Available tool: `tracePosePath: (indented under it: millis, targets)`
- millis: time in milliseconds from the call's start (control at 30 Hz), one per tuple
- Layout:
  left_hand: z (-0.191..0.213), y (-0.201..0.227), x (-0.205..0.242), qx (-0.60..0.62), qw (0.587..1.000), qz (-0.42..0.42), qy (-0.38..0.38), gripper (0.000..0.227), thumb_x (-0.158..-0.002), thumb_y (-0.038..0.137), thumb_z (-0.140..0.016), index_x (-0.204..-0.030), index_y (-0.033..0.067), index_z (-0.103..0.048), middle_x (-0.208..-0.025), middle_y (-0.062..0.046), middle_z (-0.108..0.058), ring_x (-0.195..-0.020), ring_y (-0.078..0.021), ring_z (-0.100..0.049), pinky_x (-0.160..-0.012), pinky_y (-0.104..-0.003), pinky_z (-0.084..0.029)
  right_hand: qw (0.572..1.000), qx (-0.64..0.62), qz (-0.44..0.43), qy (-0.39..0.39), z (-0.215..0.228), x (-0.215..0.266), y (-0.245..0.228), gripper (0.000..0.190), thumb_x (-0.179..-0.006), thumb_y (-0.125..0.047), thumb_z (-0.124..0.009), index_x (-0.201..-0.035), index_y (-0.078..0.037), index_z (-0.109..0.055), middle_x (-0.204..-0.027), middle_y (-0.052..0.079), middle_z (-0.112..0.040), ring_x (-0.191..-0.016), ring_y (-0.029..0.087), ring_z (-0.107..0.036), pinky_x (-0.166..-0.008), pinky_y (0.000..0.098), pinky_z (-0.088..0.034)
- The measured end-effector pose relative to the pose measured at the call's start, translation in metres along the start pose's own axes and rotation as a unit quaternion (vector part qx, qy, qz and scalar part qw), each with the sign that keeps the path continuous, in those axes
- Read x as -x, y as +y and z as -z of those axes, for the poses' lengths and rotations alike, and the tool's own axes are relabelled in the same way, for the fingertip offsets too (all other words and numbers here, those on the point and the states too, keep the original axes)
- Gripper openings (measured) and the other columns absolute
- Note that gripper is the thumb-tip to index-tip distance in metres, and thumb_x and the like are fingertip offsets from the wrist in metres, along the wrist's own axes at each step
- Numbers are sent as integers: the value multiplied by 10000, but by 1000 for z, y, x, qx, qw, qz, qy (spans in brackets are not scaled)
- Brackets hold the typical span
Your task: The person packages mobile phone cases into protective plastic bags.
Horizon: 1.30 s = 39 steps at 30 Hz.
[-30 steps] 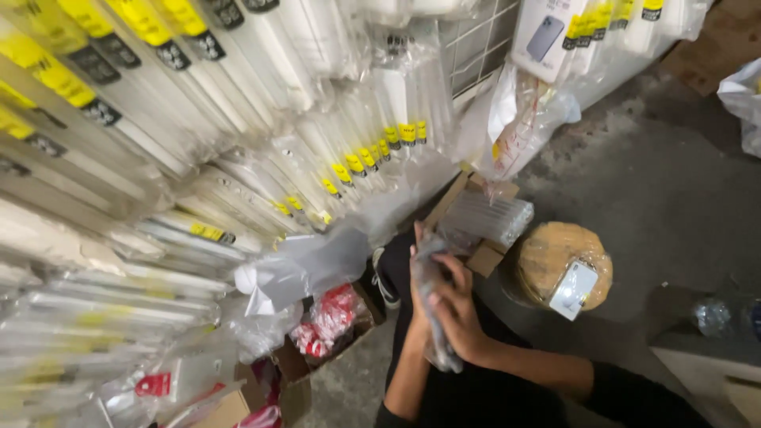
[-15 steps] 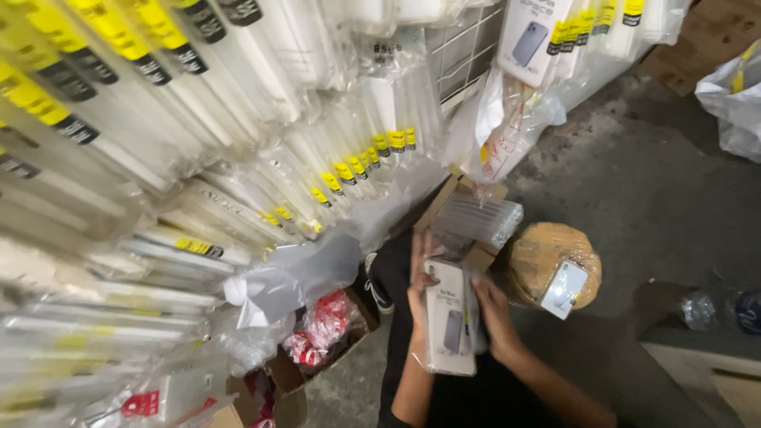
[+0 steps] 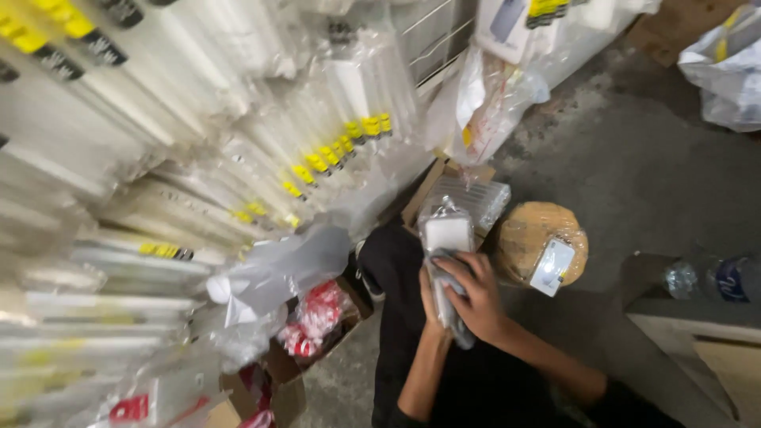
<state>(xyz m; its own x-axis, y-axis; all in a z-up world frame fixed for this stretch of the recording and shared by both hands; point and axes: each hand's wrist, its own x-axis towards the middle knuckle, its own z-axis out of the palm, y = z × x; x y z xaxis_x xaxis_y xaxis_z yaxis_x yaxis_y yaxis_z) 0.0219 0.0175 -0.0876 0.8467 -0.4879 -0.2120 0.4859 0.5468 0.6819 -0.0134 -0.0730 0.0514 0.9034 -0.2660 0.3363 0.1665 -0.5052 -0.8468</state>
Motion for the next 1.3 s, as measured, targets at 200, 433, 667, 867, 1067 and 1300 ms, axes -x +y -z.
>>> tracePosePath:
  millis: [200, 433, 667, 867, 1067, 1300]
  targets:
    - [-33, 22, 11, 263, 956, 129, -5, 733, -1011, 623, -412, -1500, 85, -508, -1356, -116, -614, -1197, -258, -594, -1077, -404, -470, 973, 196, 16, 123, 12, -48, 7, 346, -1014, -146, -610, -1335, -17, -625, -1443, 221, -543, -1339, 416, -478, -1137, 536, -378]
    - [23, -4, -20, 174, 980, 81, -58, 781, -1016, 618, -361, -1538, 40, -406, -1434, -172, -525, -1277, -288, -551, -1103, -417, -453, 993, -30, 104, -36, -6, 7, -1, 493, -1057, -204, -459, -1500, 10, -481, -1618, 224, -406, -1561, 400, -286, -1256, 537, -213]
    - [-72, 88, 17, -94, 992, -49, -73, 634, -1037, 413, -315, -1591, 105, -332, -1607, -122, -389, -1465, -229, -379, -1209, -369, -318, 776, -436, -439, 124, -9, -43, -31, 600, -1125, -227, -342, -1456, 273, -350, -1339, 598, -184, -1212, 765, -57, -1058, 757, -68]
    - [39, 8, -7, -121, 975, -151, -110, 517, -1197, 413, -264, -1461, -22, -353, -1630, -236, -422, -1537, -352, -406, -1299, -463, -329, 989, -7, 146, -18, -15, -16, 3, 619, -1109, -401, -380, -1580, -1, -360, -1677, 220, -287, -1592, 377, -191, -1291, 494, -129]
    - [-69, 97, 2, -95, 989, -84, -78, 676, -1090, 430, -255, -1653, 57, -230, -1690, -147, -300, -1546, -253, -299, -1270, -382, -210, 974, -175, -124, 72, -31, -9, -7, 593, -1075, -306, -394, -1581, -4, -327, -1656, 189, -348, -1552, 359, -293, -1252, 462, -211]
    - [-14, 36, -3, 92, 989, 19, -118, 717, -1138, 479, -268, -1619, -50, -310, -1587, -245, -395, -1451, -364, -377, -1232, -463, -272, 994, 37, 77, 62, -7, -61, -50, 543, -1116, -332, -375, -1581, -51, -400, -1697, 200, -311, -1627, 326, -198, -1313, 448, -140]
